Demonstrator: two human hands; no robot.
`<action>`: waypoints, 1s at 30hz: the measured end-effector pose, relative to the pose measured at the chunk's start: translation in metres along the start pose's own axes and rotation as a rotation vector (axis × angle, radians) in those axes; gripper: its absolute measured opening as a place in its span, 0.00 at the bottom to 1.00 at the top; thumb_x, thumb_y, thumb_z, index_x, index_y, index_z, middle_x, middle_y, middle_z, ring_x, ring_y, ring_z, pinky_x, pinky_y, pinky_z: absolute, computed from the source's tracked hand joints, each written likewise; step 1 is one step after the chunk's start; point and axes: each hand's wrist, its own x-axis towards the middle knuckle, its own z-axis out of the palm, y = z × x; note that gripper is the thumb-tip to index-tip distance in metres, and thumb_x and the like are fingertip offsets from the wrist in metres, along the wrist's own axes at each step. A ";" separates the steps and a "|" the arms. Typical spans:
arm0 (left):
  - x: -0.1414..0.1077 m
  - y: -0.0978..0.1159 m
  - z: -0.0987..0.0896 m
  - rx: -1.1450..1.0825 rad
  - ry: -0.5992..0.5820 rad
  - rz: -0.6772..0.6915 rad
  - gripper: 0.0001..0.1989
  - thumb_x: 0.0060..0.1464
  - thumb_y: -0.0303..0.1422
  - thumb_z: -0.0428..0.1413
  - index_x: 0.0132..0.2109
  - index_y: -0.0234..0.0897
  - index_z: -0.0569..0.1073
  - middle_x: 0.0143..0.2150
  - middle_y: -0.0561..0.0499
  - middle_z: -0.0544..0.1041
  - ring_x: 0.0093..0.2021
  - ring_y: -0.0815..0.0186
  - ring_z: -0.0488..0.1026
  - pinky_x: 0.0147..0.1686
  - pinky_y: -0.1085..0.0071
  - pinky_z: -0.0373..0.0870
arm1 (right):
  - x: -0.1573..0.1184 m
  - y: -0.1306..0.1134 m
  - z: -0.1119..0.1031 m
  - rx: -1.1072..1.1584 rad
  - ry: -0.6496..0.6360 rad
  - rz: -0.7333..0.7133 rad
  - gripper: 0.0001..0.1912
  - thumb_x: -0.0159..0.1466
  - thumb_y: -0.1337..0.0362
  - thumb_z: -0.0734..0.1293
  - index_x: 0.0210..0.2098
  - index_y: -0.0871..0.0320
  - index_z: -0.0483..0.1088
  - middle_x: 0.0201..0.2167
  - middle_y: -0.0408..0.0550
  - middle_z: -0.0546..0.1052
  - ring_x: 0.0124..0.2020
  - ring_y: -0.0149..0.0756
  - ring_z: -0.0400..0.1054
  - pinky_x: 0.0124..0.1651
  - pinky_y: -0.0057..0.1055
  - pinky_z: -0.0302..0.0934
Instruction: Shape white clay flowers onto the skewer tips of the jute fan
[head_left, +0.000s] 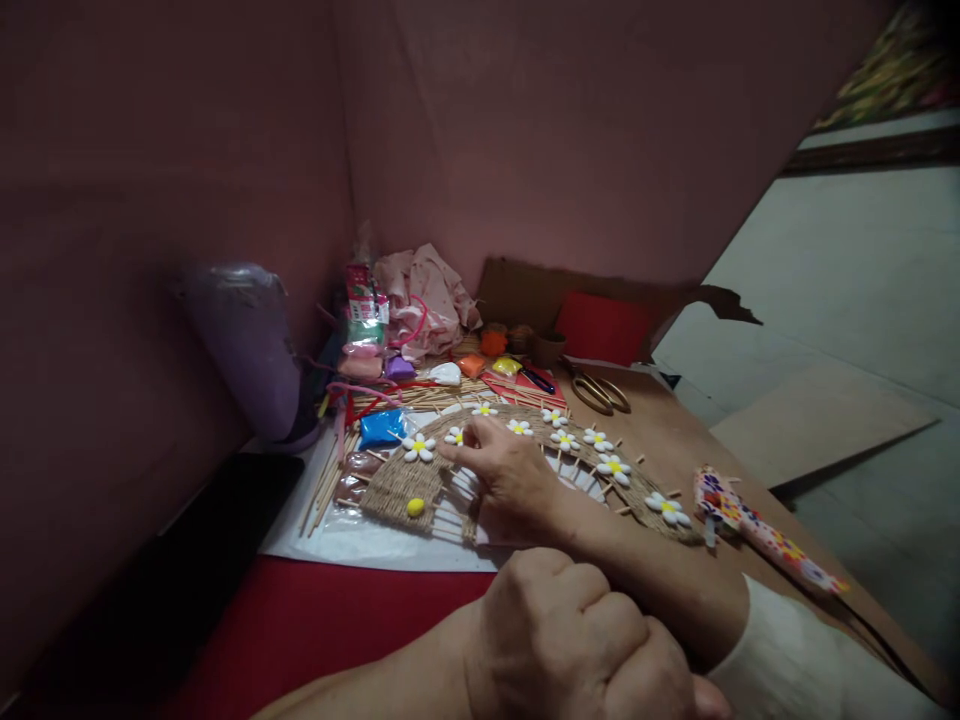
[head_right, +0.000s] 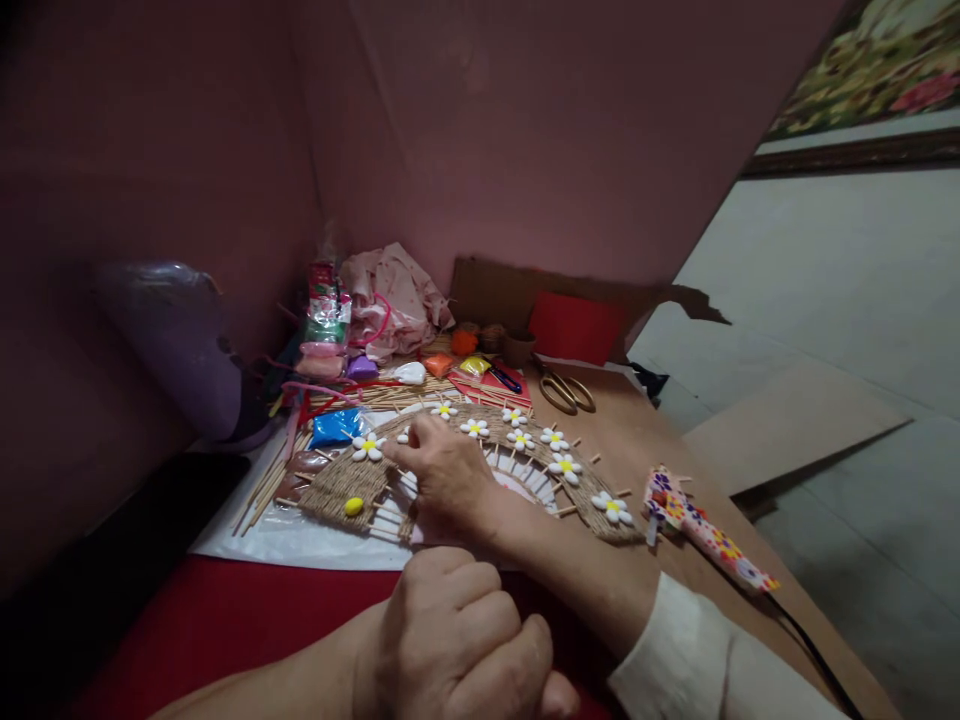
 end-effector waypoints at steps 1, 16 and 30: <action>-0.001 0.000 0.001 0.002 -0.011 -0.002 0.18 0.52 0.34 0.56 0.17 0.35 0.65 0.12 0.58 0.57 0.14 0.73 0.53 0.16 0.68 0.40 | 0.003 -0.002 0.003 -0.021 -0.026 -0.032 0.15 0.56 0.62 0.66 0.44 0.51 0.72 0.33 0.47 0.65 0.32 0.34 0.56 0.29 0.29 0.47; -0.004 -0.003 0.001 -0.017 -0.058 -0.053 0.20 0.58 0.29 0.48 0.18 0.33 0.66 0.12 0.56 0.58 0.16 0.70 0.52 0.18 0.68 0.41 | 0.019 -0.008 0.013 -0.168 -0.063 -0.151 0.10 0.61 0.63 0.62 0.42 0.52 0.70 0.34 0.49 0.68 0.33 0.36 0.56 0.29 0.31 0.45; -0.005 -0.018 -0.001 -0.650 -0.140 -1.181 0.07 0.57 0.32 0.49 0.36 0.35 0.69 0.22 0.52 0.69 0.18 0.72 0.61 0.19 0.75 0.59 | -0.042 0.034 -0.025 0.487 0.373 0.302 0.13 0.63 0.69 0.60 0.44 0.54 0.72 0.34 0.47 0.71 0.36 0.34 0.66 0.38 0.32 0.61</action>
